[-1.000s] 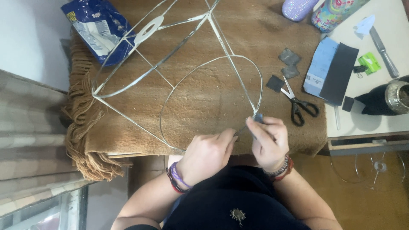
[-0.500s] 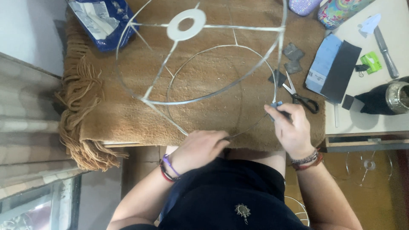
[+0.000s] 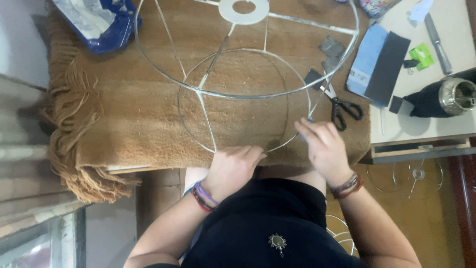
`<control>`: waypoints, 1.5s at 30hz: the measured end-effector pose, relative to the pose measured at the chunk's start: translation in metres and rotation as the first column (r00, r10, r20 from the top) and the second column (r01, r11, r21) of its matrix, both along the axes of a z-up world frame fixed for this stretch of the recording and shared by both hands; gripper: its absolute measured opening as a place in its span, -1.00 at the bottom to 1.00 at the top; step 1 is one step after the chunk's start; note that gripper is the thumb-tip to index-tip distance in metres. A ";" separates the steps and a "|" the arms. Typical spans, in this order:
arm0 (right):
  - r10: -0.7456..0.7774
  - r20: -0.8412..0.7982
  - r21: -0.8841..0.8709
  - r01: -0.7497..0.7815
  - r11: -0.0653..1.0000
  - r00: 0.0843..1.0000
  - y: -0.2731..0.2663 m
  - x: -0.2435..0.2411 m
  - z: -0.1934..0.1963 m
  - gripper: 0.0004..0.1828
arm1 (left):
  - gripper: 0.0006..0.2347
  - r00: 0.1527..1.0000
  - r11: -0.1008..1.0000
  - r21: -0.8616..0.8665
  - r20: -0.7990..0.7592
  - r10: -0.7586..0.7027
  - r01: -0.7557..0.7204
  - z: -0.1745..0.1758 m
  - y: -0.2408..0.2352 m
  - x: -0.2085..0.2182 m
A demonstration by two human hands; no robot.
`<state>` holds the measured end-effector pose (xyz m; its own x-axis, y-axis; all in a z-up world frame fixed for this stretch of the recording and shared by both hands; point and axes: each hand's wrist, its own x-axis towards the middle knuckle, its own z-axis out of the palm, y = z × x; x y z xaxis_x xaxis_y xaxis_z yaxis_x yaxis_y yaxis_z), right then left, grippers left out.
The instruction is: The person sands a metal wire frame with a sanding block, focusing on the joints and the central hub. They rotate the frame to access different sections and continue sanding the inner and outer rings.
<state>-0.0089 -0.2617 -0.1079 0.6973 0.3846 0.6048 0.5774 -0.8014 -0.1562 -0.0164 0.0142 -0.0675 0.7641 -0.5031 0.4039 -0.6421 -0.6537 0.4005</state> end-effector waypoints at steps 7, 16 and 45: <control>0.150 -0.065 -0.085 -0.156 0.984 0.986 -0.009 0.016 0.005 -0.65 | -0.85 0.998 0.999 0.019 -0.034 -0.044 0.045 0.004 0.004 0.001; 0.173 -0.091 -0.036 -0.177 0.983 0.981 -0.004 0.020 -0.008 -0.74 | -0.84 0.993 0.994 0.075 -0.100 -0.066 0.074 0.002 0.013 0.006; -0.008 -0.282 0.170 0.058 0.984 0.959 -0.054 0.001 0.062 -0.82 | -0.61 0.904 0.504 -0.814 -0.406 -0.137 -0.289 0.023 0.035 0.011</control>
